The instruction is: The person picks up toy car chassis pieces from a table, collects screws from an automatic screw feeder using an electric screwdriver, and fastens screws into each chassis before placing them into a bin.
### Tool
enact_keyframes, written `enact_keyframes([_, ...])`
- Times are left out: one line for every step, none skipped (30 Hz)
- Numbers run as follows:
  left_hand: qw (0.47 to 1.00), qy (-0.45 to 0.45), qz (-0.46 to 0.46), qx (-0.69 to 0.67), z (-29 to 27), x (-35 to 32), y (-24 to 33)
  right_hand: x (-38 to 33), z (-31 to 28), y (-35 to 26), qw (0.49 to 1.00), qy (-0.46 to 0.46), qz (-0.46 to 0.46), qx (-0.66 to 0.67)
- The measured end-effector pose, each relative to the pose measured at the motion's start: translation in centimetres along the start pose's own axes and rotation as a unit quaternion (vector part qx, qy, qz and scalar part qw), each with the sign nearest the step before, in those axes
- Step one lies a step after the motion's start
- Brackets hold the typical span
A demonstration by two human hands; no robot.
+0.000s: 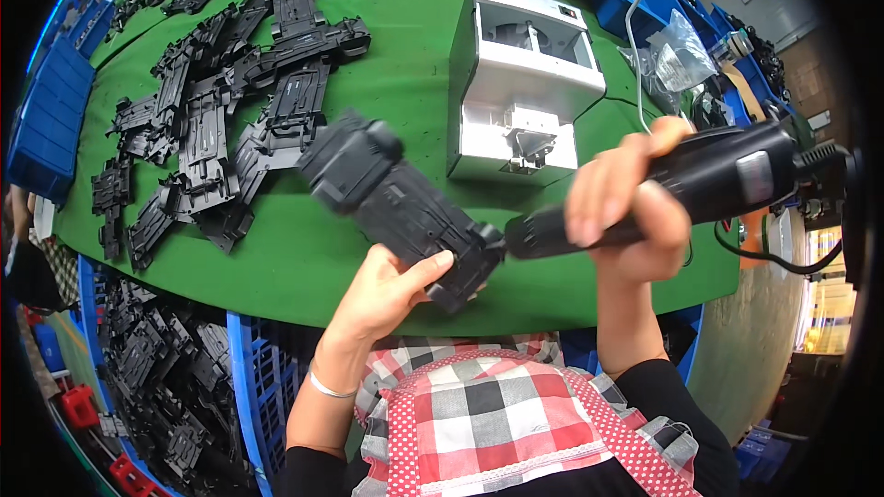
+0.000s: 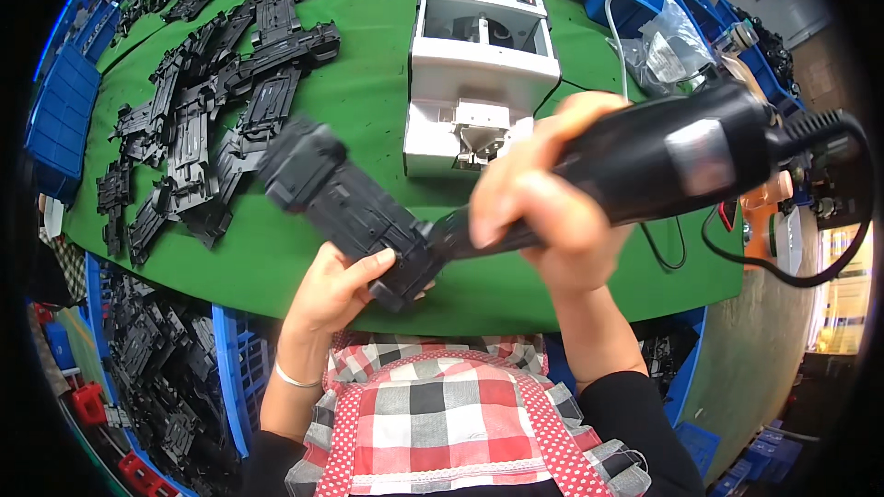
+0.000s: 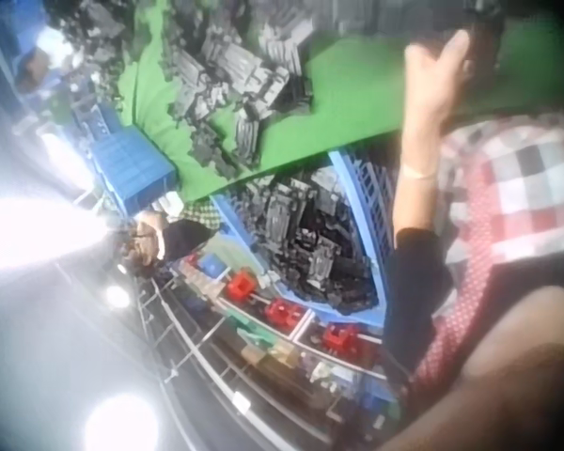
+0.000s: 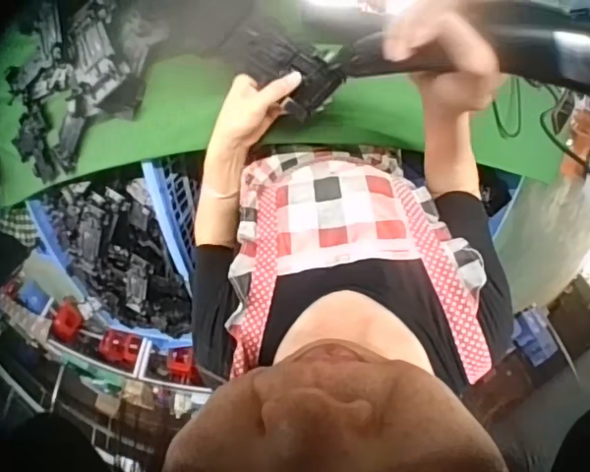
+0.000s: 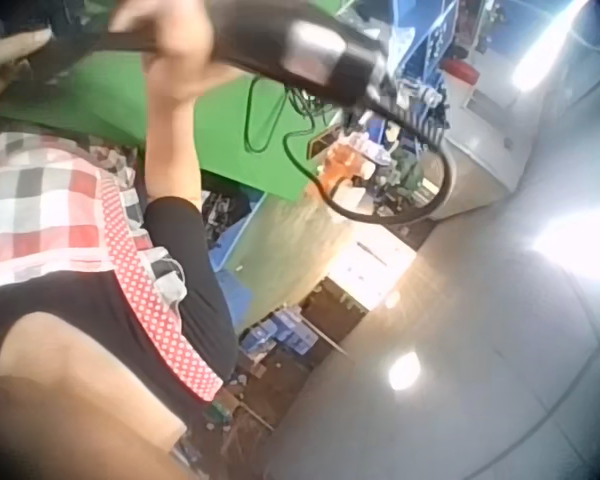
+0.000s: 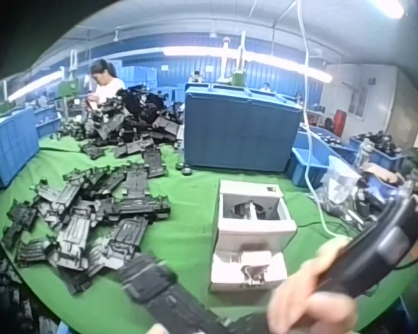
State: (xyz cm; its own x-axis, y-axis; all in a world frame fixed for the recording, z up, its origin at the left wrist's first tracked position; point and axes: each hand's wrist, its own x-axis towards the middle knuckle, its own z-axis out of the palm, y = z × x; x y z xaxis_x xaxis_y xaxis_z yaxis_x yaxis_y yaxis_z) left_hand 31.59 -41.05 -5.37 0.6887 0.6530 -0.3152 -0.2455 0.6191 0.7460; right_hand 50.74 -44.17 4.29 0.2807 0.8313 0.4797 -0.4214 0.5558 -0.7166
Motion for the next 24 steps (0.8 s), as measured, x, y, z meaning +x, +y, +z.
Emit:
enact_keyframes([0.999,-0.001,0.013,0.047,-0.2,-0.1,0.2,0.6,-0.8,-0.5,0.998,-0.01,-0.047,-0.032])
enact_keyframes([0.999,0.02,0.013,0.042,-0.2,-0.2,0.4,1.1,-1.3,-0.9,0.995,0.008,-0.085,-0.06])
enact_keyframes([0.999,0.017,0.013,0.042,-0.2,-0.1,0.5,1.6,-1.7,-1.2,0.989,0.02,-0.116,-0.093])
enact_keyframes([0.999,0.032,0.005,0.039,-0.3,0.0,0.6,2.0,-1.8,-1.1,0.983,0.039,-0.134,-0.123])
enact_keyframes([0.998,0.048,-0.003,0.036,-0.3,0.1,0.6,2.4,-1.7,-1.0,0.975,0.058,-0.152,-0.154])
enact_keyframes([0.998,0.049,-0.002,0.037,-0.4,0.3,0.5,2.7,-1.7,-0.2,0.965,0.081,-0.178,-0.174])
enact_keyframes([0.998,0.054,0.012,0.042,-0.4,0.5,0.3,3.0,-2.4,0.6,0.946,0.067,-0.215,-0.231])
enact_keyframes([0.997,0.058,0.025,0.046,-0.4,0.7,0.1,3.1,-2.4,1.2,0.939,0.069,-0.197,-0.272])
enact_keyframes([0.997,0.059,0.025,0.046,-0.4,0.8,0.0,3.6,-2.4,1.3,0.947,0.058,-0.179,-0.261])
enact_keyframes([0.997,0.06,0.034,0.043,-0.4,0.9,0.1,4.0,-2.3,1.2,0.956,0.058,-0.147,-0.249])
enact_keyframes([0.996,0.061,0.044,0.041,-0.4,1.0,0.0,4.3,-2.2,0.9,0.963,0.058,-0.115,-0.236])
enact_keyframes([0.996,0.063,0.046,0.04,-0.4,1.1,-0.1,4.4,-2.0,0.7,0.968,0.05,-0.091,-0.228])
enact_keyframes([0.996,0.068,0.051,0.029,-0.4,1.3,-0.2,4.0,-1.8,0.8,0.978,0.037,-0.072,-0.191])
enact_keyframes([0.996,0.072,0.055,0.017,-0.4,1.4,-0.2,3.3,-1.6,0.8,0.987,0.025,-0.052,-0.153])
enact_keyframes([0.996,0.075,0.054,0.016,-0.3,1.4,-0.2,2.3,-0.9,0.9,0.991,0.04,-0.042,-0.124])
enact_keyframes([0.995,0.08,0.057,0.014,-0.3,1.4,-0.2,1.5,-0.5,0.8,0.993,0.034,-0.031,-0.105])
enact_keyframes([0.995,0.084,0.059,0.013,-0.2,1.4,-0.2,0.9,0.1,0.8,0.997,0.031,-0.019,-0.068])
enact_keyframes([0.995,0.085,0.058,0.014,-0.2,1.4,-0.2,0.4,0.7,0.8,0.999,0.03,-0.009,-0.032])
enact_keyframes([0.994,0.09,0.061,0.016,-0.2,1.3,-0.2,-0.1,1.2,1.0,0.999,0.031,0.0,-0.017])
enact_keyframes([0.993,0.094,0.064,0.018,-0.1,1.2,-0.2,-0.5,1.3,1.2,0.999,0.002,-0.009,-0.046])
enact_keyframes([0.993,0.094,0.064,0.019,0.0,1.2,-0.2,-0.7,1.2,1.4,0.997,-0.028,-0.019,-0.075])
enact_keyframes([0.993,0.096,0.065,0.009,0.2,1.2,-0.1,-0.9,1.3,1.6,0.996,-0.023,-0.022,-0.083])
enact_keyframes([0.993,0.097,0.066,-0.001,0.4,1.2,-0.1,-1.0,1.4,1.8,0.996,-0.023,-0.023,-0.083])
enact_keyframes([0.993,0.097,0.067,-0.001,0.5,1.2,0.0,-1.0,1.4,2.0,0.996,-0.02,-0.021,-0.088])
